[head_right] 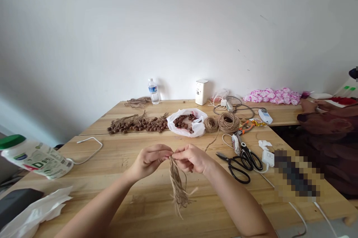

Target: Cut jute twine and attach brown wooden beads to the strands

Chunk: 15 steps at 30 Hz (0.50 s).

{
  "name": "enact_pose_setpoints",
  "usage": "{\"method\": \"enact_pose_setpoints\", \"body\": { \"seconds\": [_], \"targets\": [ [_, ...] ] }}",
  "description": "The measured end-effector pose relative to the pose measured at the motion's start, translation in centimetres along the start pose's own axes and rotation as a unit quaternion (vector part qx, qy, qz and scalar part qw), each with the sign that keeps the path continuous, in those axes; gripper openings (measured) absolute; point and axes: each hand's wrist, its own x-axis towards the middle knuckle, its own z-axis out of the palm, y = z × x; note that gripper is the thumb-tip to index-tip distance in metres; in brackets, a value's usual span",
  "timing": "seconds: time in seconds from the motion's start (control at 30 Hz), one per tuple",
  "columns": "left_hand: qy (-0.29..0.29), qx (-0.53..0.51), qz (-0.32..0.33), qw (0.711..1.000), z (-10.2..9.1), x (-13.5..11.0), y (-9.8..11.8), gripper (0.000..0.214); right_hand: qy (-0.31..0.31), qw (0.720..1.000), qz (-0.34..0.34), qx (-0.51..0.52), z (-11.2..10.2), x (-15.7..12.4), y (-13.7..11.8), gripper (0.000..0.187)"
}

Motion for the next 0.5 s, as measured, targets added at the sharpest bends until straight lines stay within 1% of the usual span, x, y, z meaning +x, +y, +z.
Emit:
{"method": "enact_pose_setpoints", "body": {
  "seconds": [0.07,0.1,0.17,0.23,0.27,0.33,0.43,0.5],
  "targets": [
    [0.056,-0.037,-0.092,0.993,1.0,-0.1,0.2,0.018,0.024,0.999,-0.026,0.008,0.0,0.1,-0.1,0.028],
    [0.087,-0.064,-0.137,0.985,1.6,-0.2,0.2,0.018,0.033,0.999,-0.031,0.007,-0.1,0.3,-0.1,0.028],
    [0.14,-0.124,-0.211,0.959,2.8,-0.3,0.0,0.021,0.053,0.998,-0.033,0.0,-0.1,0.8,0.1,0.027],
    [0.184,-0.173,-0.265,0.931,3.7,-0.3,-0.2,0.023,0.101,0.994,-0.046,-0.009,0.0,1.4,0.5,0.025],
    [0.201,-0.191,-0.285,0.918,4.0,-0.3,-0.3,0.023,0.136,0.988,-0.065,-0.017,0.2,1.7,0.9,0.025],
    [0.229,-0.217,-0.309,0.897,4.5,-0.3,-0.5,0.023,0.204,0.969,-0.128,-0.053,0.5,2.2,1.7,0.024],
    [0.262,-0.23,-0.319,0.881,4.7,-0.3,-0.5,0.021,0.258,0.938,-0.2,-0.12,1.2,2.8,2.7,0.018],
    [0.279,-0.229,-0.319,0.877,4.7,-0.3,-0.4,0.02,0.274,0.918,-0.243,-0.151,1.5,3.0,3.0,0.015]
  ]
}}
